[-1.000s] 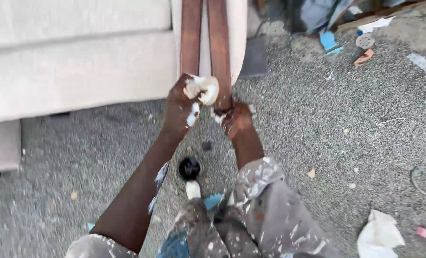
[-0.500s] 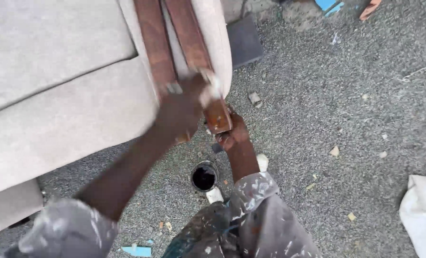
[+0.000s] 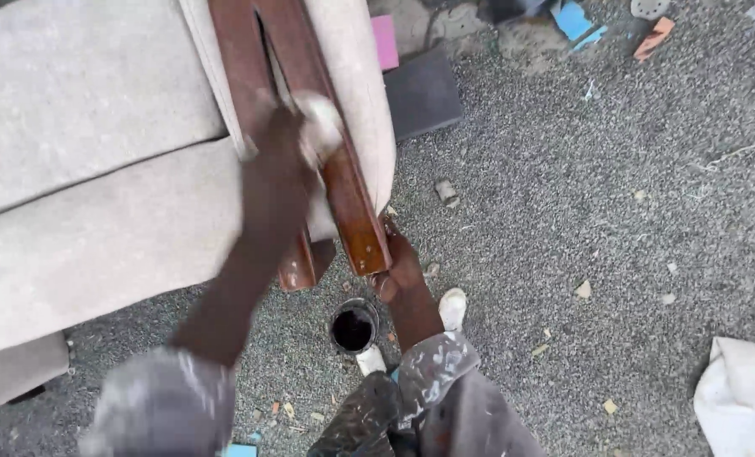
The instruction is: Applying wood stain to furniture components using a cloth in a workshop environment.
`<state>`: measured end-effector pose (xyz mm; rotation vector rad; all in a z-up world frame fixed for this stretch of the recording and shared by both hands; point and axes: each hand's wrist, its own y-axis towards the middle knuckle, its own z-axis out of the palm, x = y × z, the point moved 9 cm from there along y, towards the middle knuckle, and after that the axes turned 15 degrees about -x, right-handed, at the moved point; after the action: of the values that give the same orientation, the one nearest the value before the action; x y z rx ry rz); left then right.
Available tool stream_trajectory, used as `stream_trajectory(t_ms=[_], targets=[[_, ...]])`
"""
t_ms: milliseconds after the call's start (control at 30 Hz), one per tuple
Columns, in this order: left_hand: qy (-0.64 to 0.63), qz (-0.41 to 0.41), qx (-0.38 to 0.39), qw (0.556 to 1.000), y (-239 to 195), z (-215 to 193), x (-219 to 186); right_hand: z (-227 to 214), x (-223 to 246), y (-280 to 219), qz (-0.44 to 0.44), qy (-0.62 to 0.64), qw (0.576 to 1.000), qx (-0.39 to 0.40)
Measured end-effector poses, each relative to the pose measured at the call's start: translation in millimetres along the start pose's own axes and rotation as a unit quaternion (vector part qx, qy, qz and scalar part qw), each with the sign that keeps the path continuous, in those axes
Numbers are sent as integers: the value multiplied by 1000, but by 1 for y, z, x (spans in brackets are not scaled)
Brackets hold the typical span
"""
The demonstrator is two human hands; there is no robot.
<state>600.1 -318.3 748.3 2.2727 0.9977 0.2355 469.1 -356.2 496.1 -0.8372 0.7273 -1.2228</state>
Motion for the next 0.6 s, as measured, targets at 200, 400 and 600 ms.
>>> stream_trajectory(t_ms=[200, 400, 600], targets=[[-34, 129, 190, 973, -173, 15, -88, -25, -2, -3, -14, -28, 999, -24], [34, 25, 91, 995, -35, 5, -30, -34, -8, 9, -44, -47, 998, -26], [-9, 178, 74, 981, -118, -27, -136, -56, -7, 101, 10, -90, 994, 68]])
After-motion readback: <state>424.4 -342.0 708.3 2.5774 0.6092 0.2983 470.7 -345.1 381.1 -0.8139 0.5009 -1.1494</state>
